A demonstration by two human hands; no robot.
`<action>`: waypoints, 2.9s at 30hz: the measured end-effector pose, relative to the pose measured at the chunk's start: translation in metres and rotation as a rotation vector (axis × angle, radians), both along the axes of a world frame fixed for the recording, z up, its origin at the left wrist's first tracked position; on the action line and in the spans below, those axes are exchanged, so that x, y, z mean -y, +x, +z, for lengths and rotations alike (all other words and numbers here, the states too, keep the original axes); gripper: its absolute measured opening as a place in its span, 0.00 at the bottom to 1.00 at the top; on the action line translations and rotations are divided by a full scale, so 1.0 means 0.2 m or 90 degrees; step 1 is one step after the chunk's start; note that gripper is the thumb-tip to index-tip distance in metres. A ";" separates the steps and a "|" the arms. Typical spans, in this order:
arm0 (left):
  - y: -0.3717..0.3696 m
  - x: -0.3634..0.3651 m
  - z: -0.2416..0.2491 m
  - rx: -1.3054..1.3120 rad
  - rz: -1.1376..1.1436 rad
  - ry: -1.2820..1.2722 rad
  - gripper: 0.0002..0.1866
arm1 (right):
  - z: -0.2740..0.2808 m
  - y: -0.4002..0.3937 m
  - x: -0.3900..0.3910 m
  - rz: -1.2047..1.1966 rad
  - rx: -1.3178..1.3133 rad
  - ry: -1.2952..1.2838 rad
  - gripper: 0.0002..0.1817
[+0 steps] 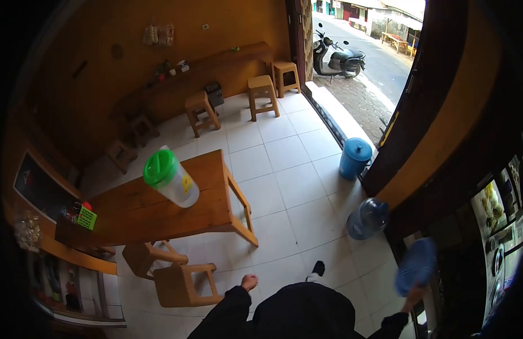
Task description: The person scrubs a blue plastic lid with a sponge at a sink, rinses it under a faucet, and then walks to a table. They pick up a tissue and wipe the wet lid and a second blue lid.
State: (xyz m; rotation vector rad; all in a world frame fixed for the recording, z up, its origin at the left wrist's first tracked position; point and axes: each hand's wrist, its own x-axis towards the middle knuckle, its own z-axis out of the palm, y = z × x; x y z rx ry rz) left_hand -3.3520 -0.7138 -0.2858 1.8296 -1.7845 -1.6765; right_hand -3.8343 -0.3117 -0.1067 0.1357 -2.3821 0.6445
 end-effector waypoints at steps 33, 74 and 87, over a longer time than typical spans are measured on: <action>-2.14 2.64 1.20 -0.597 -0.153 0.234 0.27 | 0.51 -0.45 3.62 0.592 0.726 -0.566 0.15; -0.87 5.14 0.57 0.456 0.650 -0.195 0.16 | -1.26 -0.92 7.28 0.832 0.790 0.512 0.07; -0.76 5.45 0.43 0.436 0.656 0.243 0.21 | -0.47 0.11 9.54 1.198 0.721 0.192 0.13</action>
